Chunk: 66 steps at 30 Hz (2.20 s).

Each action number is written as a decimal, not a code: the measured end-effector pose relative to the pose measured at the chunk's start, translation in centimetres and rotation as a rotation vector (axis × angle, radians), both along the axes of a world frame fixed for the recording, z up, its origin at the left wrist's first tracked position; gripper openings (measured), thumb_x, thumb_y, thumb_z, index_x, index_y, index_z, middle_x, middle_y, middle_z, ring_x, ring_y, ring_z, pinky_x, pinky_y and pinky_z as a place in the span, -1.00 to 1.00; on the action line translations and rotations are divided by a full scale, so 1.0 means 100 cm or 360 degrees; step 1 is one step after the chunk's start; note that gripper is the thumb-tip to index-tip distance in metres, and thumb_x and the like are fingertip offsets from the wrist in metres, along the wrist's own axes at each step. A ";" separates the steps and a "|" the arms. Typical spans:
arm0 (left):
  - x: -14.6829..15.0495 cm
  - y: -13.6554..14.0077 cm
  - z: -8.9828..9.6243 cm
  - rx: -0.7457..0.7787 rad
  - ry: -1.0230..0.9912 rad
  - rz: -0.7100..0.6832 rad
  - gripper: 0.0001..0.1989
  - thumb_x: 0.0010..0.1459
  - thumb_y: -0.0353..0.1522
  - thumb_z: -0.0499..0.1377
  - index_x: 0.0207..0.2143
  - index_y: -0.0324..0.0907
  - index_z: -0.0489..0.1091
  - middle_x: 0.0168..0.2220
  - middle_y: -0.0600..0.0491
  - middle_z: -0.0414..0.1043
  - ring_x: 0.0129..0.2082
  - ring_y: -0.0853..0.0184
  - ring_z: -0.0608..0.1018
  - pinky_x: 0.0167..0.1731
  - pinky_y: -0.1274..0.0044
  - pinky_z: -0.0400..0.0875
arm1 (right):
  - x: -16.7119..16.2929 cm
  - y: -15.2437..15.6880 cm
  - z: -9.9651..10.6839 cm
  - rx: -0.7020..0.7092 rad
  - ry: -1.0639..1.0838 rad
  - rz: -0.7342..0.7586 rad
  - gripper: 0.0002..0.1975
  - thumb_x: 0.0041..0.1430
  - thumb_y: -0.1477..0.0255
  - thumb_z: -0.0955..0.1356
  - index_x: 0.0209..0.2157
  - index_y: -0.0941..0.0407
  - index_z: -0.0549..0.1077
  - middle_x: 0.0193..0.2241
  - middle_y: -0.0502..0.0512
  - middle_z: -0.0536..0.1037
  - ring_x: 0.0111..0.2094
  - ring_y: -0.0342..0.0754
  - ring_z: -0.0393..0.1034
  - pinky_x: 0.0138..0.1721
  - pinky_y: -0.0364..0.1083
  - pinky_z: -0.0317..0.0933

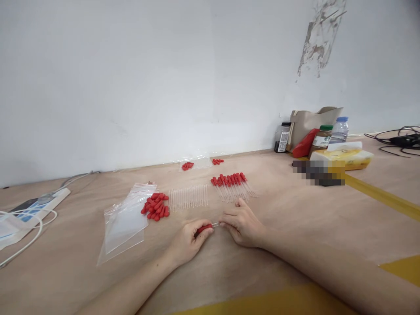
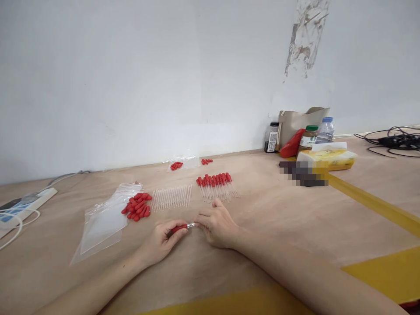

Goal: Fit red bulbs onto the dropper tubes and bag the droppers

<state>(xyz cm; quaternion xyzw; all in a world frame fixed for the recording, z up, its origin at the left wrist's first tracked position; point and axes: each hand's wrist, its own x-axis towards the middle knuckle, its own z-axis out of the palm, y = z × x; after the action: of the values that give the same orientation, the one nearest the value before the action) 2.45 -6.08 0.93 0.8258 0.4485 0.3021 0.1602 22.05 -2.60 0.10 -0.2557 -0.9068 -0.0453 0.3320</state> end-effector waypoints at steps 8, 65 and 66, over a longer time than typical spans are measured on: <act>-0.004 0.005 0.003 0.0085 0.0071 -0.0109 -0.80 0.17 -0.34 0.02 -0.31 -0.19 0.42 -0.42 0.04 0.44 -0.44 0.35 0.45 -0.41 0.56 0.30 | -0.008 -0.002 0.000 -0.0112 -0.0022 -0.0010 -0.79 0.14 0.49 0.17 -0.43 0.15 0.41 -0.56 0.01 0.41 -0.54 -0.19 0.15 -0.36 -0.10 -0.15; -0.021 0.017 0.000 0.0004 0.0182 -0.0004 -0.83 0.17 -0.34 -0.01 -0.27 -0.15 0.35 -0.35 0.05 0.29 -0.47 0.42 0.37 -0.45 0.56 0.27 | -0.034 0.065 0.002 -0.0219 0.0036 -0.1125 -0.68 0.06 0.20 0.21 -0.34 0.12 0.43 -0.38 0.12 0.50 -0.29 0.00 0.29 -0.19 0.03 -0.16; -0.021 0.017 0.000 0.0003 0.0187 -0.0004 -0.83 0.17 -0.35 -0.01 -0.27 -0.15 0.35 -0.34 0.05 0.29 -0.47 0.41 0.37 -0.44 0.56 0.27 | -0.035 0.065 0.003 -0.0237 0.0057 -0.1122 -0.71 0.07 0.23 0.20 -0.35 0.11 0.43 -0.38 0.12 0.50 -0.29 -0.01 0.29 -0.19 0.03 -0.16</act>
<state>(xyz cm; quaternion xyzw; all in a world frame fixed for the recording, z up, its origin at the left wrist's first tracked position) 0.39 -4.36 0.94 0.8429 0.4556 0.2535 0.1332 18.50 3.87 0.38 -0.5770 -0.7577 -0.0865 0.2924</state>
